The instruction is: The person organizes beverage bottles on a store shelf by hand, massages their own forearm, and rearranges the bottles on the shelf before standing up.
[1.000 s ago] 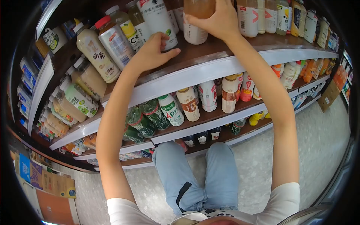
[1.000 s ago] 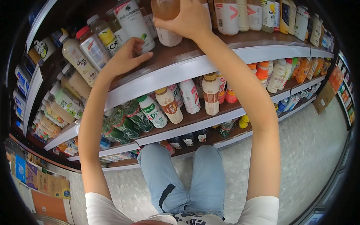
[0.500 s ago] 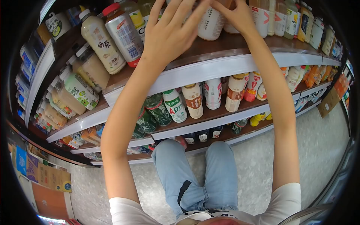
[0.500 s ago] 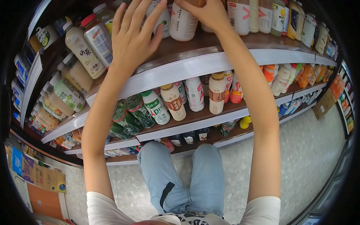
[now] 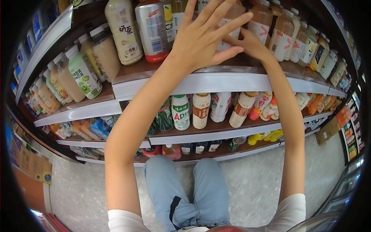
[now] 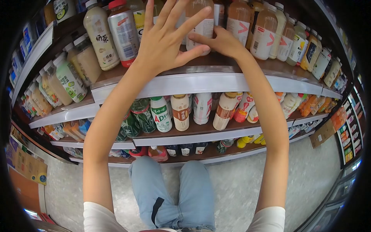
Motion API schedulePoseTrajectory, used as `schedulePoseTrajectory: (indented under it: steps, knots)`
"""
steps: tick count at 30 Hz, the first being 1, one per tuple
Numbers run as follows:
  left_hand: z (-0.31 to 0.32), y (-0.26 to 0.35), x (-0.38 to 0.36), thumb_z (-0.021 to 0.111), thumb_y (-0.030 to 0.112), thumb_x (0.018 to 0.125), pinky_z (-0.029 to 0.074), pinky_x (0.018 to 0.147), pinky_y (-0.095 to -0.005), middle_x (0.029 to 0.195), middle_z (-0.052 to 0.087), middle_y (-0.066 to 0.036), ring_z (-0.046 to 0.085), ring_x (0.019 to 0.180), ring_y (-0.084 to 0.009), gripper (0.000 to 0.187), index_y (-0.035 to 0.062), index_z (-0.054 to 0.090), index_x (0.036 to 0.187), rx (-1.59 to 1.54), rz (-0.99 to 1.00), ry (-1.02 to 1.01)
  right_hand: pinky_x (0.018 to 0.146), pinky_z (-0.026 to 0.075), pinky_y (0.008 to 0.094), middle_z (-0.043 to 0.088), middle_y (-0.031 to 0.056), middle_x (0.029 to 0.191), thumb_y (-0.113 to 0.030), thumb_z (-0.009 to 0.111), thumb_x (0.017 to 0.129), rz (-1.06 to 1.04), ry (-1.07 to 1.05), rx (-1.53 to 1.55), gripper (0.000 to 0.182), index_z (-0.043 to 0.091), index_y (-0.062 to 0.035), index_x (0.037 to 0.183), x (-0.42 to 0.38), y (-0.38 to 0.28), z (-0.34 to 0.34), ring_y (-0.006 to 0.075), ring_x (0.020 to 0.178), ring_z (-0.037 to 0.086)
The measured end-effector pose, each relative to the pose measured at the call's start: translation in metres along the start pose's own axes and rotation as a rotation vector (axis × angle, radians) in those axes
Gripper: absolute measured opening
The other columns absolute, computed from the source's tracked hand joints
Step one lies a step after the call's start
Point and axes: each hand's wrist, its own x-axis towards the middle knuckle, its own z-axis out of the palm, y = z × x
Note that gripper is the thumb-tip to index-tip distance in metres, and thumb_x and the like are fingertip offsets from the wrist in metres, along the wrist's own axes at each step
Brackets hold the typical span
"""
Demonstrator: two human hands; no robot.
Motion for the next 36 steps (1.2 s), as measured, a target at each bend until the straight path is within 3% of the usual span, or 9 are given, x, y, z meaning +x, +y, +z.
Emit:
schedulePoseTrajectory:
  steps: [10, 15, 19, 22, 23, 27, 30, 34, 36]
  knots:
    - [0.009, -0.004, -0.003, 0.05, 0.063, 0.085, 0.008, 0.114, -0.0543, 0.156, 0.017, -0.015, 0.012, 0.145, -0.0314, 0.077, 0.0206, 0.034, 0.147, 0.105, -0.032, -0.065, 0.113, 0.024, 0.0352, 0.022, 0.0186, 0.153, -0.057, 0.022, 0.097, -0.144, -0.371, 0.052, 0.072, 0.018, -0.0084, 0.15, -0.008, 0.01, 0.01, 0.0285, 0.14, 0.027]
    - [0.012, -0.005, -0.003, 0.054, 0.057, 0.085, 0.008, 0.114, -0.0544, 0.155, 0.018, -0.016, 0.012, 0.145, -0.0321, 0.071, 0.0192, 0.04, 0.144, 0.171, -0.06, -0.055, 0.087, 0.047, 0.0286, 0.065, 0.0134, 0.115, -0.029, 0.061, 0.09, -0.434, -0.137, 0.181, 0.038, 0.063, -0.0034, 0.118, 0.002, 0.028, 0.006, 0.0169, 0.102, 0.061]
    - [0.009, -0.005, -0.007, 0.066, 0.038, 0.078, 0.01, 0.114, -0.0545, 0.154, 0.021, -0.017, 0.014, 0.144, -0.0335, 0.065, 0.0165, 0.047, 0.137, 0.196, -0.049, -0.067, 0.066, 0.05, 0.0273, 0.072, 0.01, 0.086, -0.022, 0.06, 0.089, -0.502, 0.441, -0.079, 0.025, 0.071, -0.0012, 0.096, 0.006, 0.032, -0.001, 0.012, 0.073, 0.064]
    - [0.01, -0.008, -0.007, 0.071, 0.028, 0.073, 0.01, 0.115, -0.0548, 0.153, 0.022, -0.017, 0.014, 0.143, -0.0344, 0.065, 0.0154, 0.051, 0.133, 0.313, -0.057, -0.124, 0.082, 0.047, 0.0242, 0.071, 0.0051, 0.096, -0.015, 0.057, 0.091, -0.492, 0.574, 0.038, 0.02, 0.07, -0.0021, 0.1, -0.028, 0.003, -0.008, 0.0133, 0.092, 0.064]
    - [0.012, -0.01, -0.008, 0.071, 0.027, 0.072, 0.01, 0.115, -0.0549, 0.153, 0.022, -0.017, 0.014, 0.143, -0.0345, 0.065, 0.0154, 0.051, 0.133, 0.409, -0.059, -0.153, 0.066, 0.05, 0.0261, 0.07, 0.009, 0.081, -0.014, 0.061, 0.087, -0.678, 0.73, -0.006, 0.019, 0.07, -0.0018, 0.098, -0.04, -0.014, -0.005, 0.0118, 0.07, 0.064]
    - [0.034, -0.025, -0.018, 0.073, 0.026, 0.069, 0.011, 0.115, -0.0543, 0.155, 0.017, -0.015, 0.012, 0.144, -0.0337, 0.067, 0.0158, 0.052, 0.132, 0.475, -0.111, -0.217, 0.062, 0.048, 0.0328, 0.068, 0.0105, 0.081, -0.009, 0.05, 0.091, -0.782, 0.558, 0.018, 0.02, 0.064, -0.0029, 0.104, -0.151, -0.083, 0.002, 0.0178, 0.068, 0.062]
    - [0.034, -0.023, -0.015, 0.069, 0.021, 0.073, 0.041, 0.098, -0.0427, 0.137, 0.043, -0.014, 0.043, 0.126, -0.0248, 0.042, 0.0093, 0.059, 0.111, 0.254, -0.053, 0.038, 0.051, 0.04, 0.0308, 0.065, 0.003, 0.079, -0.023, 0.043, 0.094, -0.865, 0.53, -0.026, 0.021, 0.06, -0.0148, 0.105, -0.218, -0.102, 0.003, 0.0188, 0.056, 0.052]
    - [0.028, -0.013, -0.007, 0.067, 0.023, 0.077, 0.049, 0.08, -0.0418, 0.104, 0.061, -0.014, 0.058, 0.102, -0.0236, 0.029, 0.0083, 0.059, 0.101, 0.249, -0.283, -0.036, 0.069, 0.044, 0.0396, 0.065, 0.0016, 0.101, -0.022, 0.043, 0.098, -0.797, 0.421, 0.07, 0.04, 0.043, -0.0204, 0.138, -0.253, -0.118, -0.011, 0.0269, 0.082, 0.068]
    - [0.031, -0.012, -0.007, 0.065, 0.025, 0.08, 0.05, 0.069, -0.0417, 0.082, 0.066, -0.012, 0.063, 0.086, -0.0258, 0.024, 0.0074, 0.059, 0.095, 0.145, -0.467, -0.239, 0.063, 0.044, 0.0317, 0.066, 0.0037, 0.094, -0.023, 0.045, 0.097, -0.831, 0.539, 0.063, 0.029, 0.05, -0.0202, 0.126, -0.242, -0.119, -0.012, 0.0213, 0.068, 0.061]
